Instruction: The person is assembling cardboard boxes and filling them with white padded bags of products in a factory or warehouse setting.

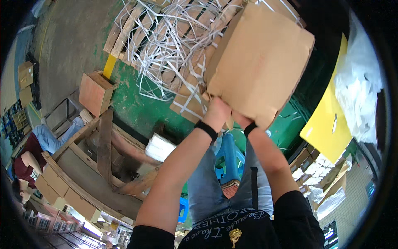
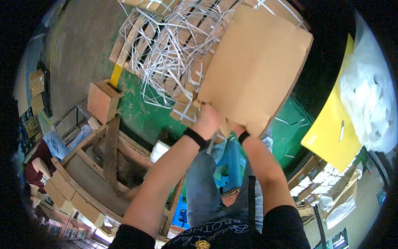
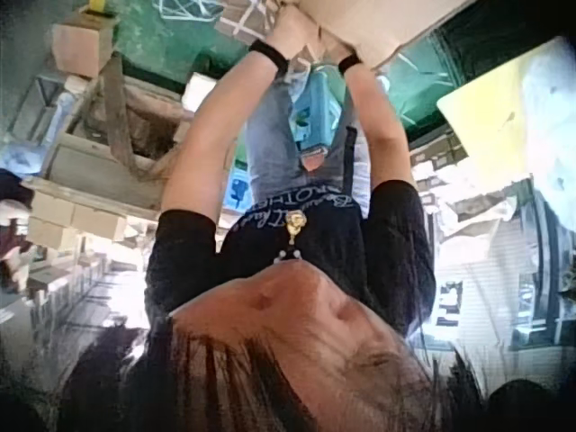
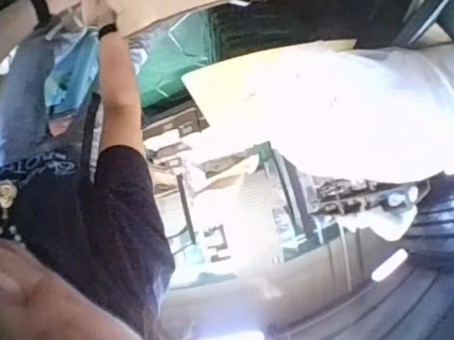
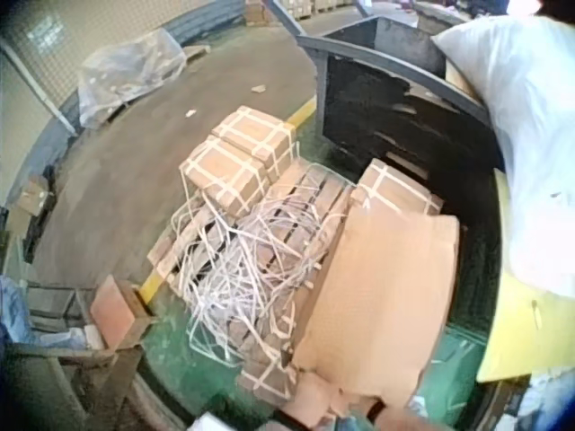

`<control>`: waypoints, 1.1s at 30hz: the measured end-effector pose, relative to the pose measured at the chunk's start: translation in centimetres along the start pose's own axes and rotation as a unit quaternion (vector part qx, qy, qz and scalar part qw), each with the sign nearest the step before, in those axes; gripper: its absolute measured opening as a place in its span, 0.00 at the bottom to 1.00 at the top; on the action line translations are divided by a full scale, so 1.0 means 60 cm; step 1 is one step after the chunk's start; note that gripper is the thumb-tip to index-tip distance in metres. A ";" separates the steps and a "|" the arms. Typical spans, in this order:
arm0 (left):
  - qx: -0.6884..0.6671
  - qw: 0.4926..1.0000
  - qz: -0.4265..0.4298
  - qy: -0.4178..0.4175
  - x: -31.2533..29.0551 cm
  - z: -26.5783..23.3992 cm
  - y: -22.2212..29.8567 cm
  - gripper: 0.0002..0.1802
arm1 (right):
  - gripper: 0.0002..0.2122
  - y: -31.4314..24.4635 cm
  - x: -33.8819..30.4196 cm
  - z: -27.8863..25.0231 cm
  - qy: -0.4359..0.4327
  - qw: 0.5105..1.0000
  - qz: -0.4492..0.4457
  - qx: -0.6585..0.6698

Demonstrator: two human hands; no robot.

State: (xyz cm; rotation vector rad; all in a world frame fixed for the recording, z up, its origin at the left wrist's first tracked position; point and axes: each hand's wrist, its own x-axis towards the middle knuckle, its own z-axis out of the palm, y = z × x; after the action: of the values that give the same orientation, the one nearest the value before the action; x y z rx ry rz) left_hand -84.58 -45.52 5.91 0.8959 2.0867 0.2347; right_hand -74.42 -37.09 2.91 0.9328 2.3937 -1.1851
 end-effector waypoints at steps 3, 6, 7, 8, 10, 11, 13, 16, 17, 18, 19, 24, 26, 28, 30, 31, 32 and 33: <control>-0.143 0.960 0.007 0.241 0.001 0.013 0.018 0.14 | 0.25 -0.007 0.015 -0.027 -0.043 0.998 0.018 -0.043; 0.129 0.983 0.067 0.116 -0.018 0.044 0.092 0.14 | 0.26 0.091 -0.005 -0.075 -0.056 0.981 -0.007 -0.188; 0.136 0.989 0.055 -0.009 -0.028 0.052 0.128 0.10 | 0.26 0.117 -0.025 -0.091 -0.082 0.970 -0.019 -0.227; 0.132 0.990 0.047 -0.009 -0.037 0.086 0.138 0.10 | 0.26 0.116 -0.041 -0.094 -0.088 0.969 -0.025 -0.229; 0.159 0.981 0.059 0.096 -0.052 0.166 0.134 0.10 | 0.24 0.111 -0.068 -0.098 -0.067 0.969 -0.105 -0.215; 0.175 0.969 0.045 0.169 -0.056 0.182 0.146 0.11 | 0.24 0.134 -0.076 -0.098 -0.075 0.959 -0.116 -0.249; -0.091 0.983 -0.006 0.160 -0.052 0.170 0.169 0.12 | 0.24 0.168 -0.086 -0.100 -0.097 0.964 -0.072 -0.237; -0.455 0.873 -0.091 0.151 -0.052 0.197 0.138 0.16 | 0.22 0.160 -0.103 -0.028 -0.045 0.988 -0.036 -0.143; -0.338 0.918 -0.075 0.192 -0.060 0.208 0.137 0.18 | 0.21 0.162 -0.116 -0.010 0.032 0.995 -0.015 -0.090; -0.214 0.948 -0.054 0.228 -0.066 0.217 0.134 0.21 | 0.21 0.166 -0.127 -0.001 0.037 0.996 -0.008 -0.081; 0.052 0.997 -0.052 -0.006 -0.068 0.187 0.154 0.23 | 0.20 0.188 -0.140 0.002 0.015 0.993 0.009 -0.116; 0.212 0.972 0.035 0.099 -0.189 0.228 0.058 0.25 | 0.14 0.170 -0.155 0.027 0.019 0.977 -0.108 -0.184; 0.182 0.977 0.074 0.079 -0.189 0.168 0.108 0.26 | 0.13 0.161 -0.176 -0.007 -0.044 0.982 -0.099 -0.152; 0.198 0.979 -0.001 -0.045 -0.167 0.087 0.170 0.23 | 0.14 0.092 -0.165 -0.076 -0.187 0.978 0.012 -0.090; 0.087 0.991 0.092 0.035 -0.147 0.035 0.198 0.22 | 0.11 0.050 -0.166 -0.144 0.051 0.994 -0.085 0.041; -0.055 0.998 -0.001 -0.010 -0.140 0.003 0.237 0.20 | 0.08 0.039 -0.164 -0.183 0.176 0.973 -0.122 0.082; -0.193 0.975 -0.097 -0.052 -0.138 -0.020 0.258 0.19 | 0.09 0.034 -0.162 -0.224 0.181 0.976 -0.102 0.065; -0.194 0.970 -0.115 -0.087 -0.145 -0.029 0.259 0.26 | 0.10 0.012 -0.149 -0.246 0.264 0.903 0.020 0.337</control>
State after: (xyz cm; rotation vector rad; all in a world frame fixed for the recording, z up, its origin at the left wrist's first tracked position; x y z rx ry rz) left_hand -74.43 -39.83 19.50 0.4218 1.8724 0.4084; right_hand -67.20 -28.76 16.20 1.6856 2.3196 -2.0213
